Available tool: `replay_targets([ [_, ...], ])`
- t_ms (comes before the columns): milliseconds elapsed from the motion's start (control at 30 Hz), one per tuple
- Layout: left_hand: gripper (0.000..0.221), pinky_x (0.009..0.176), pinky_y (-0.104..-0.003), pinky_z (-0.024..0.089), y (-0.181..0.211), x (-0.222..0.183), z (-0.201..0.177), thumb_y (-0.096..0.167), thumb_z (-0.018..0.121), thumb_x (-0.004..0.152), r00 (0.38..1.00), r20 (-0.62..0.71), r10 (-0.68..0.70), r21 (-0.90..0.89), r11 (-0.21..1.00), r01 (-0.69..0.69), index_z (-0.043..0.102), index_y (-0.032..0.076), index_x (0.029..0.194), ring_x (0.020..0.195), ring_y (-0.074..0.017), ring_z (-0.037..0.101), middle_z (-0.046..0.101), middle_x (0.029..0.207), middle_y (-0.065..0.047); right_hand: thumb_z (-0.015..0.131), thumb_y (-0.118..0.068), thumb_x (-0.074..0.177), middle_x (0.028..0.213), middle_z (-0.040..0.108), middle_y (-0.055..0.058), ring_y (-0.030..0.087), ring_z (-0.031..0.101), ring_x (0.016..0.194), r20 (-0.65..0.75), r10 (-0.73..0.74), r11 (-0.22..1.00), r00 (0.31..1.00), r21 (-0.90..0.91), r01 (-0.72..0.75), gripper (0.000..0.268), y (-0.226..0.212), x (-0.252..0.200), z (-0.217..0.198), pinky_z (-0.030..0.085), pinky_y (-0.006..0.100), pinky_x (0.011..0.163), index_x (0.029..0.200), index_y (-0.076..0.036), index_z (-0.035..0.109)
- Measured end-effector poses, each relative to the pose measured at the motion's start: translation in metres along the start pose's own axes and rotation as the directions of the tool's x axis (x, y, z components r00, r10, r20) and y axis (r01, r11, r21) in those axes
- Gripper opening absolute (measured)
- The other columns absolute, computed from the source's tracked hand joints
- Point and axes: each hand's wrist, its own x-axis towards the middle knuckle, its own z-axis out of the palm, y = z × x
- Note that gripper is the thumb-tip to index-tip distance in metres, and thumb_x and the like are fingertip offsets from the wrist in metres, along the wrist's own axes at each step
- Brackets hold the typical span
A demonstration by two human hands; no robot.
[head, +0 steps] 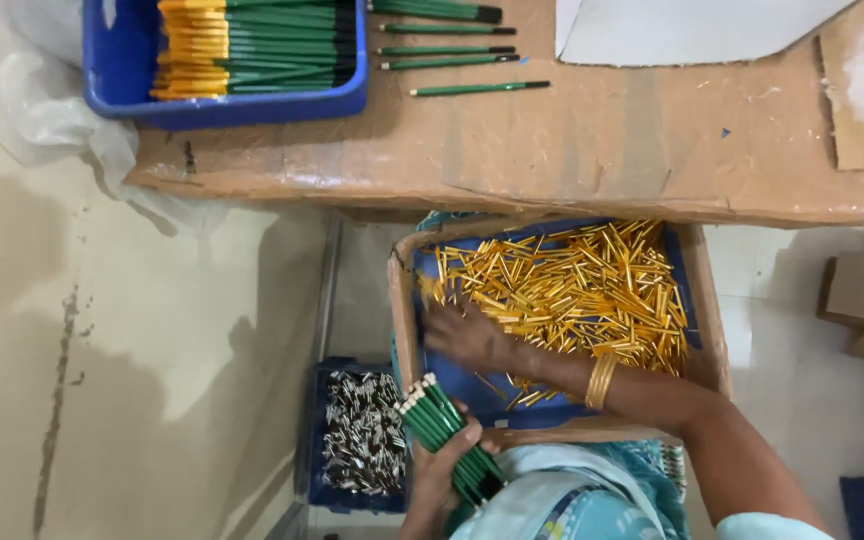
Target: The person sits at a workshop table assembling pencils. They hold a bundle of green pencil bodies in one hand and repeatedly pick gold metal ferrules from a tray, fitting one onto the end of each pencil, occasionally setting completed pencils into a blue tray and adjusting a white box on the table.
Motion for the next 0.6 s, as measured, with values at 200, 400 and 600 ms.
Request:
replay_targets([
  [200, 0.041, 0.067, -0.044, 0.061, 0.003, -0.003, 0.001, -0.002, 0.073, 0.079, 0.990, 0.087, -0.113, 0.024, 0.994, 0.111, 0.053, 0.001, 0.116, 0.072, -0.0291, 0.072, 0.065, 0.084, -0.014, 0.067, -0.032, 0.081, 0.132, 0.055, 0.020, 0.037, 0.044, 0.137, 0.108, 0.516, 0.851, 0.850, -0.175, -0.495, 0.040, 0.037, -0.032, -0.041, 0.021, 0.066, 0.115, 0.113, -0.010, 0.058],
  [400, 0.044, 0.072, -0.046, 0.064, 0.010, -0.010, 0.001, -0.003, 0.075, 0.080, 0.970, 0.124, -0.209, 0.094, 0.976, 0.199, 0.053, -0.002, 0.118, 0.078, -0.0313, 0.075, 0.069, 0.085, -0.020, 0.068, -0.032, 0.087, 0.133, 0.057, 0.019, 0.035, 0.047, 0.133, 0.083, 0.683, 0.699, 0.726, -0.362, -0.616, 0.034, 0.022, -0.061, -0.083, 0.029, 0.060, 0.115, 0.113, -0.011, 0.064],
  [600, 0.049, 0.072, -0.042, 0.062, -0.010, 0.022, -0.015, 0.001, 0.080, 0.080, 0.937, 0.160, -0.311, 0.340, 0.908, 0.244, 0.058, -0.002, 0.123, 0.077, -0.0272, 0.074, 0.070, 0.087, -0.014, 0.071, -0.021, 0.085, 0.126, 0.062, 0.017, 0.035, 0.058, 0.125, -0.365, 0.369, 0.909, 0.855, -0.050, -0.414, 0.023, 0.039, 0.008, -0.049, 0.046, 0.052, 0.109, 0.103, -0.009, 0.069],
])
